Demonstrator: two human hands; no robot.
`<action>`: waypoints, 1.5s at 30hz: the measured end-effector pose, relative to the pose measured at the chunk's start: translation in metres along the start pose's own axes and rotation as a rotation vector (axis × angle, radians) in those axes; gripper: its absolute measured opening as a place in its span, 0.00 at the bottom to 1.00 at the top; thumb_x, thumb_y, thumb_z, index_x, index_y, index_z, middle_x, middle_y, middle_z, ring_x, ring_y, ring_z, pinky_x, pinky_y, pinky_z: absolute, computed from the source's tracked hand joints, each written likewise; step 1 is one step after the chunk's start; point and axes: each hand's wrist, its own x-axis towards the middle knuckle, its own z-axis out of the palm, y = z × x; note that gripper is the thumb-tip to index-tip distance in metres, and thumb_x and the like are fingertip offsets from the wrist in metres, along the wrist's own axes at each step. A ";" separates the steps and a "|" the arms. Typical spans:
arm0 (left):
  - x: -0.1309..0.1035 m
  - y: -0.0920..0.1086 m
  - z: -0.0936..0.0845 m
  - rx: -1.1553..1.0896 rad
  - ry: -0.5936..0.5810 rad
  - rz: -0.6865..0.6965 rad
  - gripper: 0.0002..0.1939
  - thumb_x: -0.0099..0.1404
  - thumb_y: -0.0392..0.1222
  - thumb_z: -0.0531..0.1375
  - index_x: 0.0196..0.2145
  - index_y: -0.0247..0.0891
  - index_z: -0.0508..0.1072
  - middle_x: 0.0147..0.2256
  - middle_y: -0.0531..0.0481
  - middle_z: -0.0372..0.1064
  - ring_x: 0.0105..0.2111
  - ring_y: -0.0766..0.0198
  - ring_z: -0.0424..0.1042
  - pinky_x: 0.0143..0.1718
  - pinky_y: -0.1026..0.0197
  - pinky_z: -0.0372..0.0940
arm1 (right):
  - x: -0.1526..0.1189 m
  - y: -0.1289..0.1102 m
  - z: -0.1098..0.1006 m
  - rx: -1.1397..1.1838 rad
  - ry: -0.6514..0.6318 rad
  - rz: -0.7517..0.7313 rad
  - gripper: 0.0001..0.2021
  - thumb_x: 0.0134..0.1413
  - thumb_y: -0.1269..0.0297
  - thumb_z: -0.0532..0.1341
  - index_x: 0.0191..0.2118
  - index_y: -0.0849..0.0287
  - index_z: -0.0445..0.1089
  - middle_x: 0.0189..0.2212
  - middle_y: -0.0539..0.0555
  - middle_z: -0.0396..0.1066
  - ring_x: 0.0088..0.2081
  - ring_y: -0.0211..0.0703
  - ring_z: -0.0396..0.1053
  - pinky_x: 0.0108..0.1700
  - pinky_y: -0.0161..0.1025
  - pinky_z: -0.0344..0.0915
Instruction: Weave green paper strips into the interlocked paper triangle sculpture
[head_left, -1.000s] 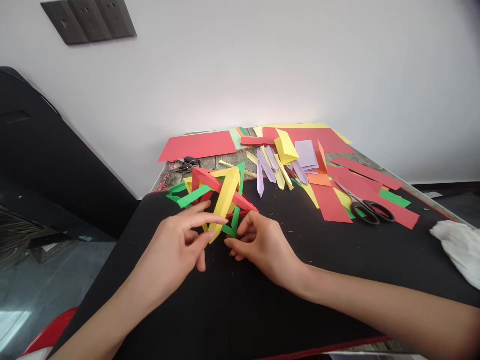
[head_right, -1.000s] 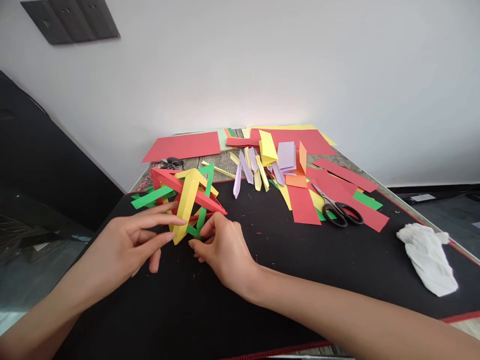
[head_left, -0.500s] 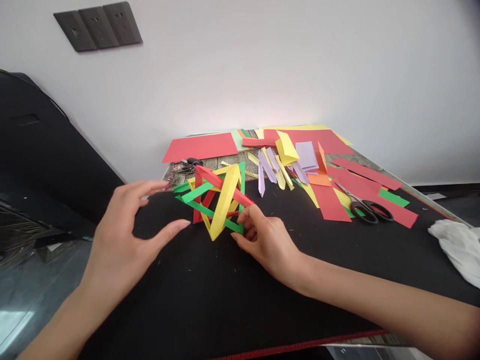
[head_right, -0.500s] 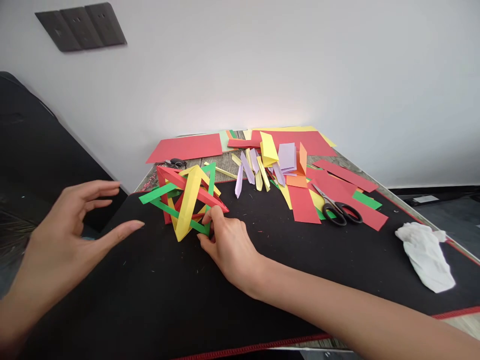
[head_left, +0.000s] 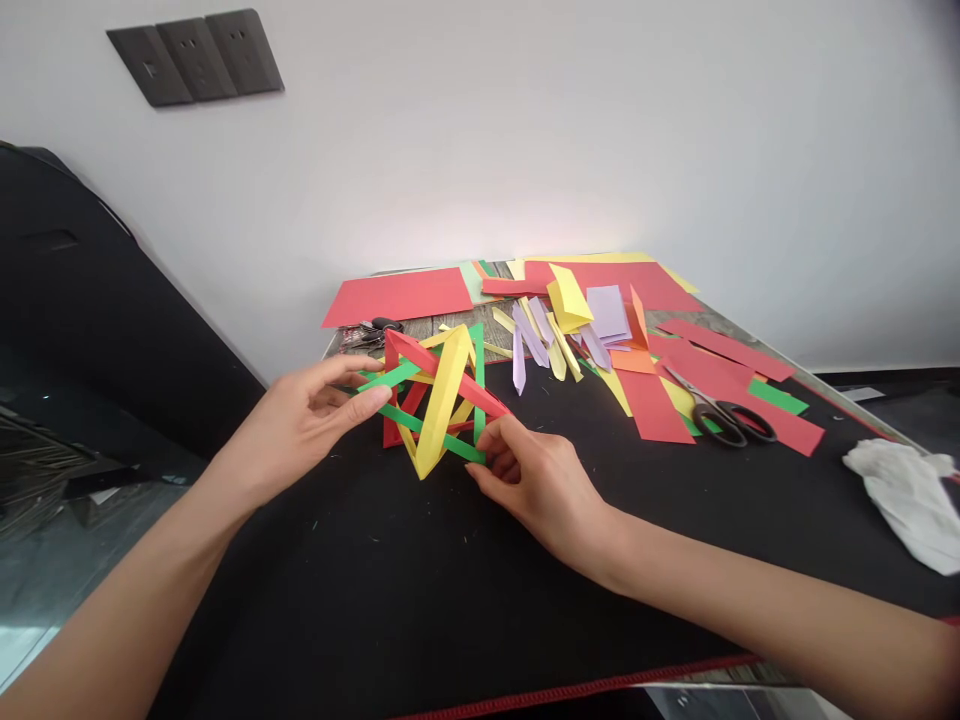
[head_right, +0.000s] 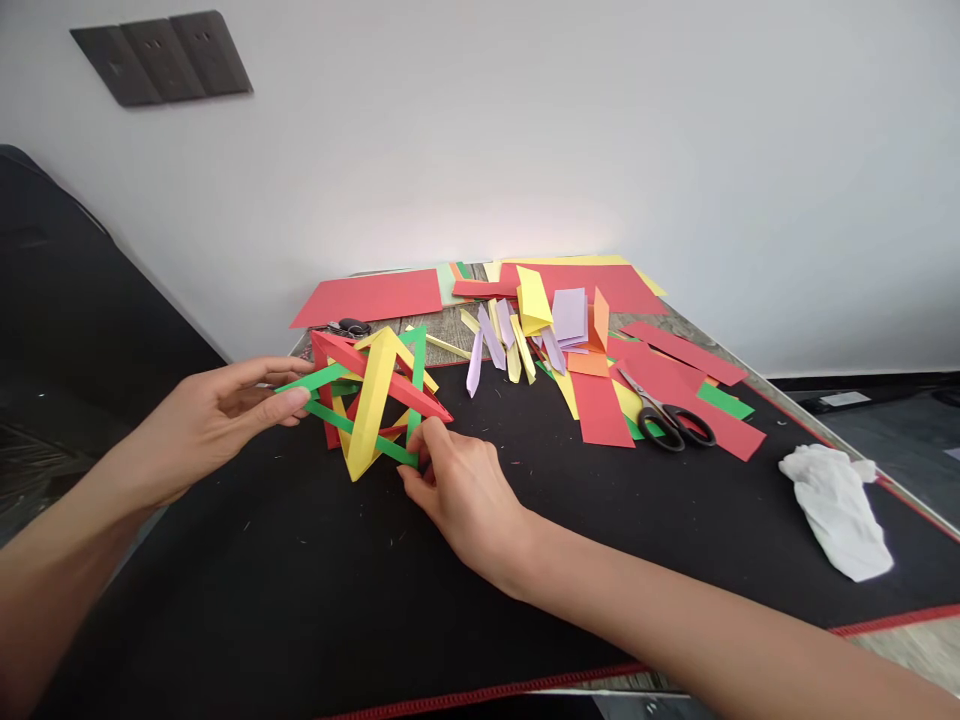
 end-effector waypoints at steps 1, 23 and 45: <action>0.000 0.000 0.000 -0.013 0.004 0.001 0.27 0.56 0.65 0.60 0.48 0.49 0.73 0.44 0.50 0.76 0.38 0.52 0.78 0.44 0.49 0.72 | 0.000 0.001 0.000 -0.004 0.003 -0.011 0.09 0.53 0.73 0.62 0.34 0.56 0.61 0.24 0.47 0.68 0.23 0.36 0.67 0.26 0.32 0.64; -0.008 0.022 -0.007 -0.009 0.064 -0.112 0.16 0.56 0.57 0.63 0.37 0.46 0.78 0.35 0.55 0.79 0.37 0.56 0.79 0.44 0.57 0.72 | 0.007 0.004 -0.010 -0.047 -0.036 0.003 0.08 0.52 0.75 0.62 0.32 0.58 0.63 0.24 0.47 0.69 0.23 0.36 0.68 0.27 0.32 0.63; -0.005 0.029 -0.007 -0.038 0.122 -0.114 0.16 0.53 0.59 0.65 0.35 0.47 0.78 0.33 0.52 0.79 0.24 0.56 0.79 0.33 0.57 0.76 | 0.010 -0.008 -0.025 -0.403 -0.084 -0.094 0.06 0.55 0.73 0.62 0.33 0.59 0.62 0.26 0.51 0.70 0.24 0.41 0.67 0.25 0.36 0.55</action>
